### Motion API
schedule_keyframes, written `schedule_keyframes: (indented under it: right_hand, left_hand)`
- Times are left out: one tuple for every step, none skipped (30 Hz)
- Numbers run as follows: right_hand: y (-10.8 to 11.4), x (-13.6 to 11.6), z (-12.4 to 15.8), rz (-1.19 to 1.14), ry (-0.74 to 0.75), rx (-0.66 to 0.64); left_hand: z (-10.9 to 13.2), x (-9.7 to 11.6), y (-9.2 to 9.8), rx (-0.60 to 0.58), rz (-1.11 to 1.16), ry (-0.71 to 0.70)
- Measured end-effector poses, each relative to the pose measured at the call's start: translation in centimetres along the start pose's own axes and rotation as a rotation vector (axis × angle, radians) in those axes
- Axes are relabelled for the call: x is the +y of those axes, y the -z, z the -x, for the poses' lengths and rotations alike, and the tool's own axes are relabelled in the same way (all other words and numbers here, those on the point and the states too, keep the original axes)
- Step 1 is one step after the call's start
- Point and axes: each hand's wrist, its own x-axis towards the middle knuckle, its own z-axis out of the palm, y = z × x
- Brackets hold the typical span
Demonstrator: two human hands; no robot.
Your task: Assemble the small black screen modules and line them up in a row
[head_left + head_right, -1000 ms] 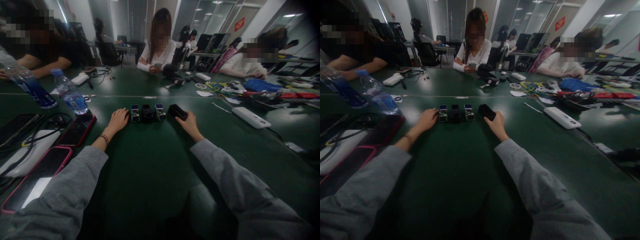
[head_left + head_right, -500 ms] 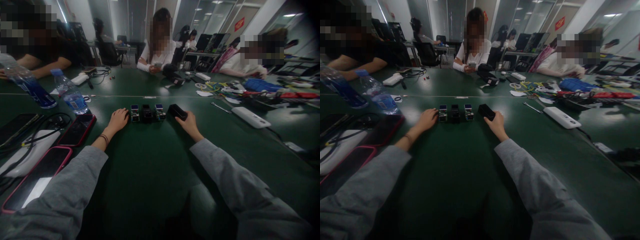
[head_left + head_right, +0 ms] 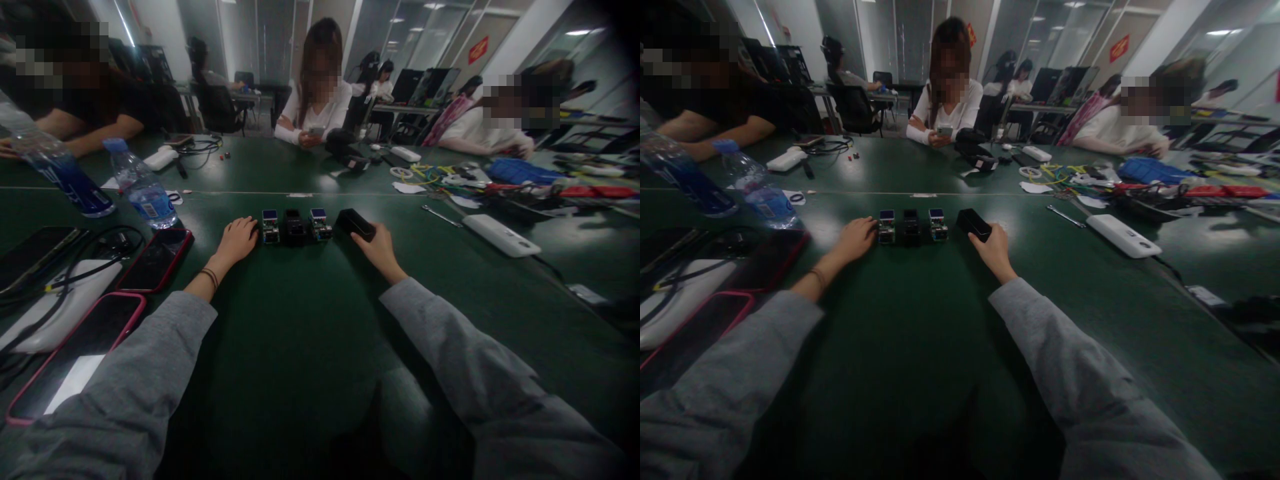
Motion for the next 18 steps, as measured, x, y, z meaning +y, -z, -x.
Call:
schedule_keyframes:
  right_hand:
    - [0.0,0.0,0.0,-0.007,-0.008,0.003]
    - [0.0,0.0,0.0,-0.016,-0.016,0.006]
    - [0.0,0.0,0.0,-0.024,-0.026,0.011]
    - [0.0,-0.1,-0.1,-0.031,-0.038,0.017]
    - [0.0,0.0,-0.1,-0.037,-0.053,0.022]
    - [0.0,0.0,-0.1,-0.043,-0.07,0.026]
    - [0.1,0.0,-0.2,-0.052,-0.089,0.03]
    - [0.2,0.0,-0.2,-0.065,-0.112,0.035]
    - [0.4,0.0,-0.1,-0.084,-0.136,0.041]
    - [0.6,0.0,-0.1,-0.107,-0.163,0.047]
    - [0.7,0.0,0.0,-0.131,-0.193,0.056]
    - [0.9,-0.1,0.1,-0.157,-0.225,0.066]
    - [1.1,-0.3,0.3,-0.18,-0.256,0.079]
    - [1.2,-0.6,0.4,-0.2,-0.285,0.092]
    - [1.3,-0.8,0.6,-0.214,-0.307,0.106]
    - [1.4,-1.1,0.7,-0.223,-0.325,0.119]
    - [1.5,-1.4,0.8,-0.224,-0.334,0.127]
    - [1.6,-1.4,1.0,-0.216,-0.333,0.129]
  left_hand:
    - [0.0,0.0,0.0,-0.001,0.002,0.0]
    - [0.0,0.0,0.0,-0.003,0.003,-0.002]
    - [0.0,-0.1,0.0,-0.002,0.004,-0.003]
    - [0.0,-0.1,-0.1,0.0,0.006,-0.006]
    - [0.0,-0.1,-0.1,0.003,0.008,-0.008]
    - [0.0,-0.1,-0.1,0.007,0.009,-0.01]
    - [0.0,-0.1,-0.1,0.01,0.01,-0.01]
    - [0.0,-0.1,-0.1,0.011,0.01,-0.008]
    - [0.0,-0.1,-0.2,0.01,0.011,-0.006]
    - [0.0,-0.1,-0.2,0.008,0.012,-0.005]
    - [0.0,-0.1,-0.2,0.007,0.013,-0.003]
    - [0.0,-0.1,-0.1,0.005,0.015,-0.005]
    - [0.0,-0.1,-0.1,0.003,0.017,-0.006]
    - [0.1,-0.1,-0.1,0.003,0.019,-0.005]
    - [0.1,0.0,0.0,0.003,0.019,-0.004]
    - [0.2,0.0,0.1,0.004,0.018,-0.002]
    - [0.2,0.1,0.1,0.004,0.017,0.001]
    - [0.2,0.1,0.2,0.005,0.015,0.005]
